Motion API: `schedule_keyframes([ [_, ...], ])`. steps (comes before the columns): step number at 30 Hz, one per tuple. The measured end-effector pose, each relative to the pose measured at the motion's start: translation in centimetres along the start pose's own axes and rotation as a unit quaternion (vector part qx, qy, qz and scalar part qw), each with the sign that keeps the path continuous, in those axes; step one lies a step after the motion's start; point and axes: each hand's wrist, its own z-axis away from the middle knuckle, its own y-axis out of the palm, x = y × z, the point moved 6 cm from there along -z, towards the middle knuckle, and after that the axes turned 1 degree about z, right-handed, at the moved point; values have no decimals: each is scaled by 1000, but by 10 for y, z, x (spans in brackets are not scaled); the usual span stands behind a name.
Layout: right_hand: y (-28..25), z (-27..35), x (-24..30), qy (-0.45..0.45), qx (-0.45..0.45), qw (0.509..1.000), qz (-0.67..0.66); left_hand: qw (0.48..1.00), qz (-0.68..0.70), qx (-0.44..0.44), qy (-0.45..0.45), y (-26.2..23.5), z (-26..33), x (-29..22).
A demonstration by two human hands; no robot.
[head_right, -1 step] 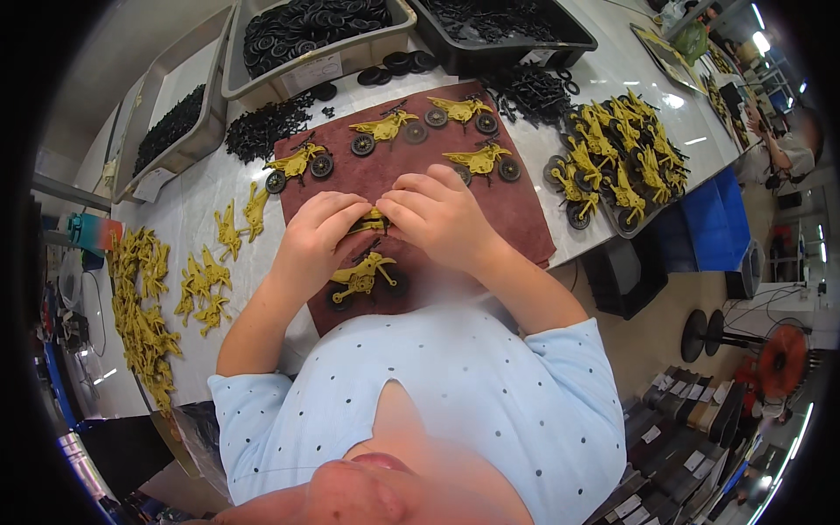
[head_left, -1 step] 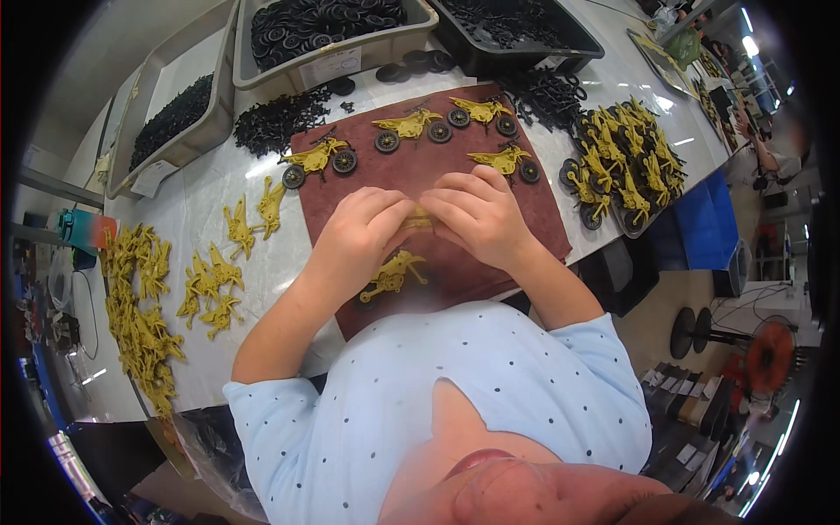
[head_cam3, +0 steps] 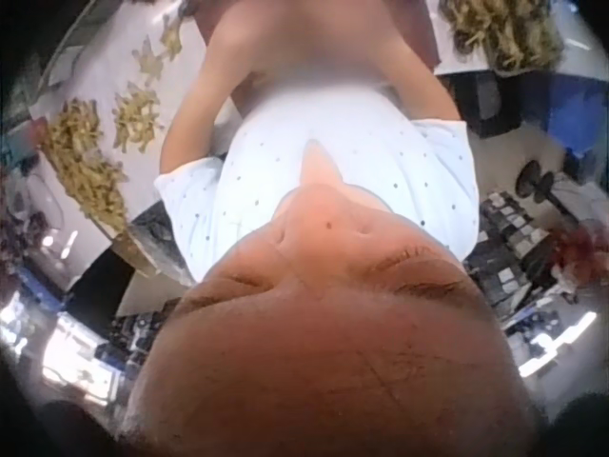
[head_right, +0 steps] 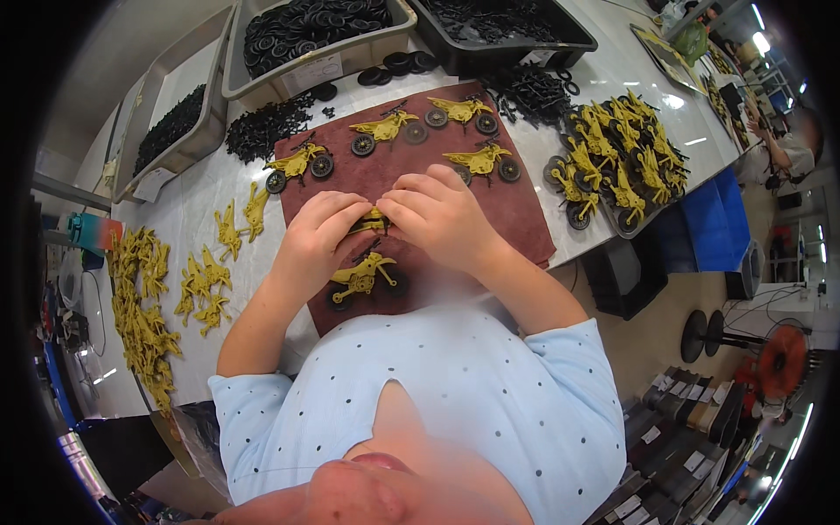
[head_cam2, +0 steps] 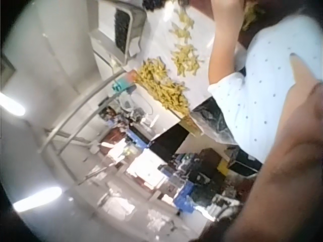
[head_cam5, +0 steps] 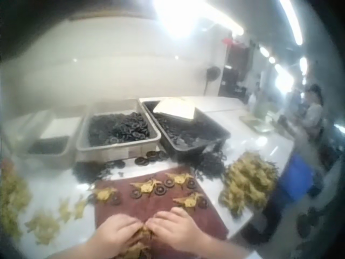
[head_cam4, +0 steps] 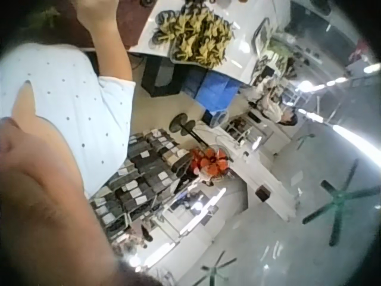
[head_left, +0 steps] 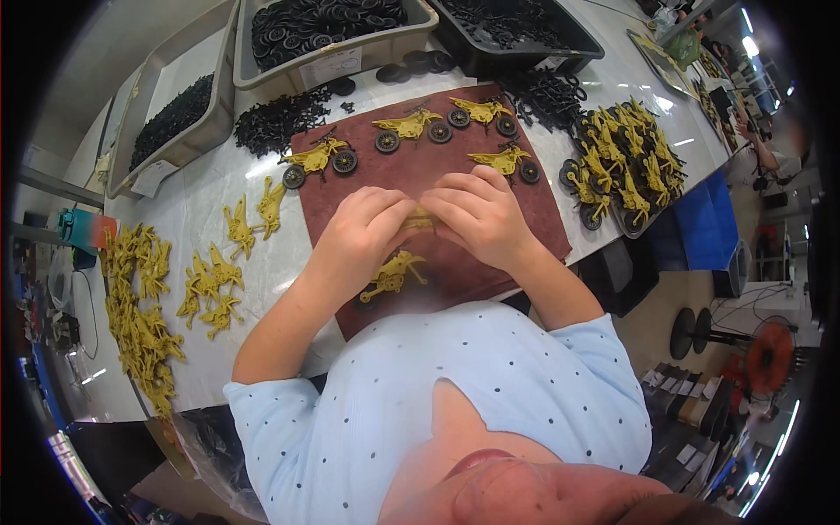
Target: The person assembles small toy motorcycles by hand, attaching toy motorcycle wheels to toy motorcycle frames.
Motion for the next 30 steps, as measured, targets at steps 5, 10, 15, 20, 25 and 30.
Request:
schedule_keyframes([
  [5,4,1,-1,-14,-5,1000,-2,1000,-6,5,9,-2,-2,0],
  [10,13,4,-5,-39,-24,999,4,999,-31,15,-17,-2,8,11],
  [15,40,12,-12,-81,-30,996,25,995,9,56,-79,23,25,46],
  [20,74,20,-17,-60,62,995,47,992,-21,86,-94,44,40,61],
  [25,62,31,-30,50,135,987,-78,989,-99,95,-58,52,44,57],
  [30,56,62,-43,198,151,956,-155,988,-87,103,-70,47,42,53],
])
